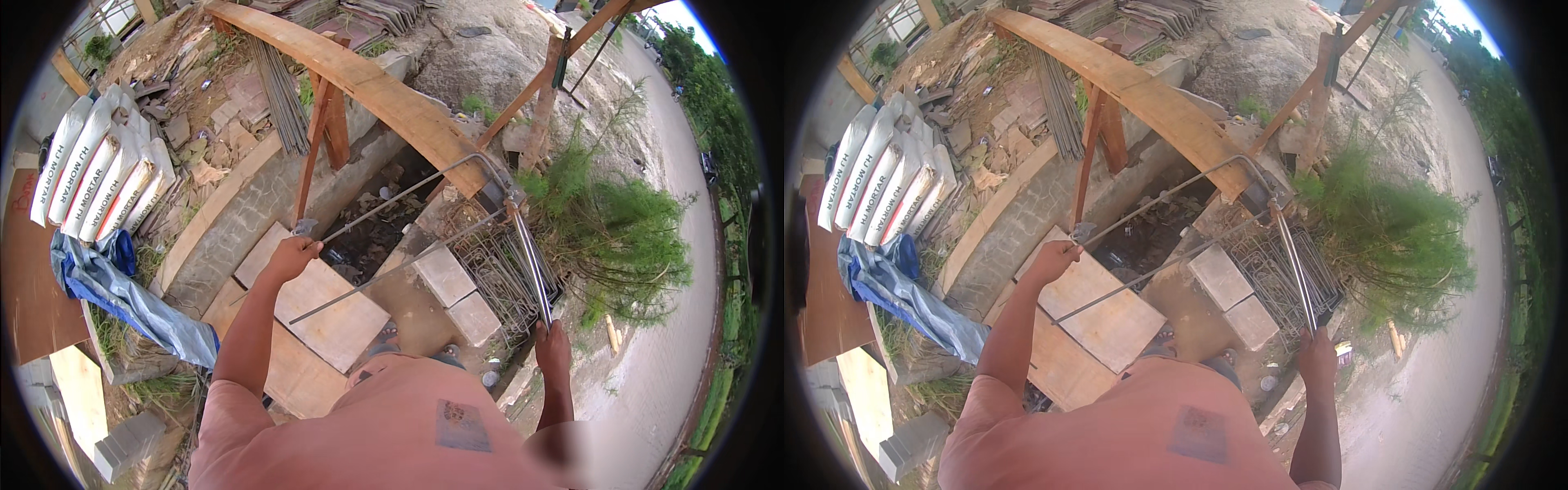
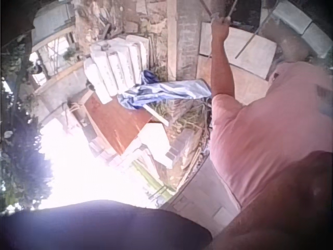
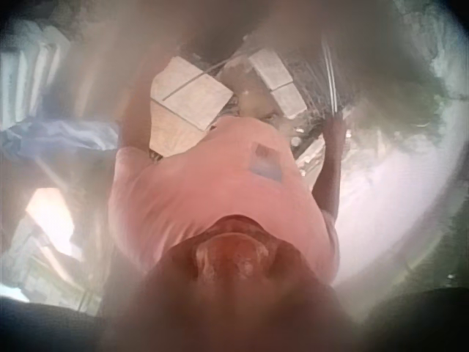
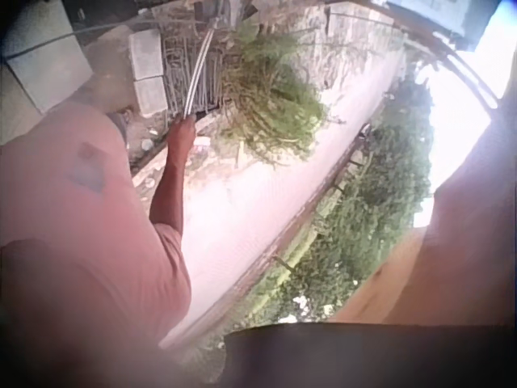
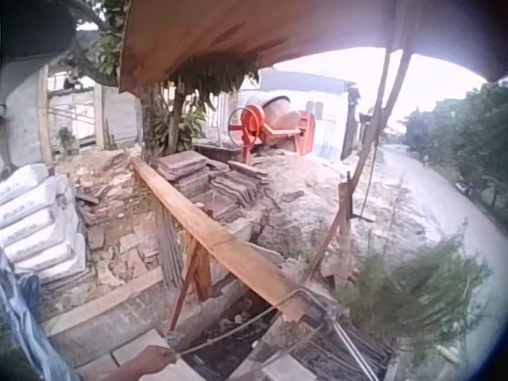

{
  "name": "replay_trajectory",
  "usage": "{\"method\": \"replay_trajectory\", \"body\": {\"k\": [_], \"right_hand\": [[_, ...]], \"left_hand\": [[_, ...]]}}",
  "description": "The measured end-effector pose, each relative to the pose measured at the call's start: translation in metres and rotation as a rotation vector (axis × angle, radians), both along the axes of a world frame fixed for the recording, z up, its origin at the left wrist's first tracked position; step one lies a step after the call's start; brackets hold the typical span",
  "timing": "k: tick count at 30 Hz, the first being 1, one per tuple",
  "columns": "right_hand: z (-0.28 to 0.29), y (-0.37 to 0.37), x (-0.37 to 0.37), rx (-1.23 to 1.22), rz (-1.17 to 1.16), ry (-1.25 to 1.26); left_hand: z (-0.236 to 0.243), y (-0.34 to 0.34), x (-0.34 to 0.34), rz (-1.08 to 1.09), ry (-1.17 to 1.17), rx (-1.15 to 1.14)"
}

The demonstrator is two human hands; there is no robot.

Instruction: The person repeatedly bends metal rods using a manual bending jig. They position each rod in the jig, apply force with a lever, and release the bent piece. The process is repeated multiple times throughout the clip.

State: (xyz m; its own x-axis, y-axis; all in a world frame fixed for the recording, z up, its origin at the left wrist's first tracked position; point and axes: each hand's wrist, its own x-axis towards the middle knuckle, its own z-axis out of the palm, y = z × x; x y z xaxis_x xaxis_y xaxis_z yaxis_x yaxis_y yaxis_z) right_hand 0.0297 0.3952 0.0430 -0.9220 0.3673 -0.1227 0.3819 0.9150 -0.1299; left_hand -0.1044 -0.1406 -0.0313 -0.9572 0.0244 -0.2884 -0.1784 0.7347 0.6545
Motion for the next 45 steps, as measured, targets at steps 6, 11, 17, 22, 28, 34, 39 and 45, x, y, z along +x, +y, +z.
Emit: {"method": "replay_trajectory", "body": {"k": [6,11,17,22,28,34,39,45], "right_hand": [[0.024,0.067,-0.061,0.152,-0.032,-0.016],[0.007,0.113,-0.092,0.242,0.015,-0.046],[0.011,0.124,-0.107,0.268,-0.041,-0.125],[0.002,0.128,-0.114,0.276,-0.027,-0.025],[-0.016,0.104,-0.084,0.216,-0.053,0.051],[-0.044,0.106,-0.065,0.191,0.058,0.109],[-0.035,0.094,-0.06,0.117,0.038,0.072],[-0.057,0.073,-0.048,-0.043,-0.098,0.197]], "left_hand": [[0.002,-0.002,-0.008,0.033,0.044,-0.021],[0.02,0.008,-0.002,0.058,0.01,-0.07],[0.002,-0.001,-0.019,0.075,0.082,-0.179],[0.012,-0.015,-0.016,0.016,0.086,-0.132],[0.036,0.013,0.025,0.078,-0.056,0.048],[0.042,0.029,0.06,0.167,-0.196,0.363],[0.042,0.023,0.055,0.142,-0.13,0.344],[0.047,0.029,0.064,0.17,-0.276,0.466]]}}
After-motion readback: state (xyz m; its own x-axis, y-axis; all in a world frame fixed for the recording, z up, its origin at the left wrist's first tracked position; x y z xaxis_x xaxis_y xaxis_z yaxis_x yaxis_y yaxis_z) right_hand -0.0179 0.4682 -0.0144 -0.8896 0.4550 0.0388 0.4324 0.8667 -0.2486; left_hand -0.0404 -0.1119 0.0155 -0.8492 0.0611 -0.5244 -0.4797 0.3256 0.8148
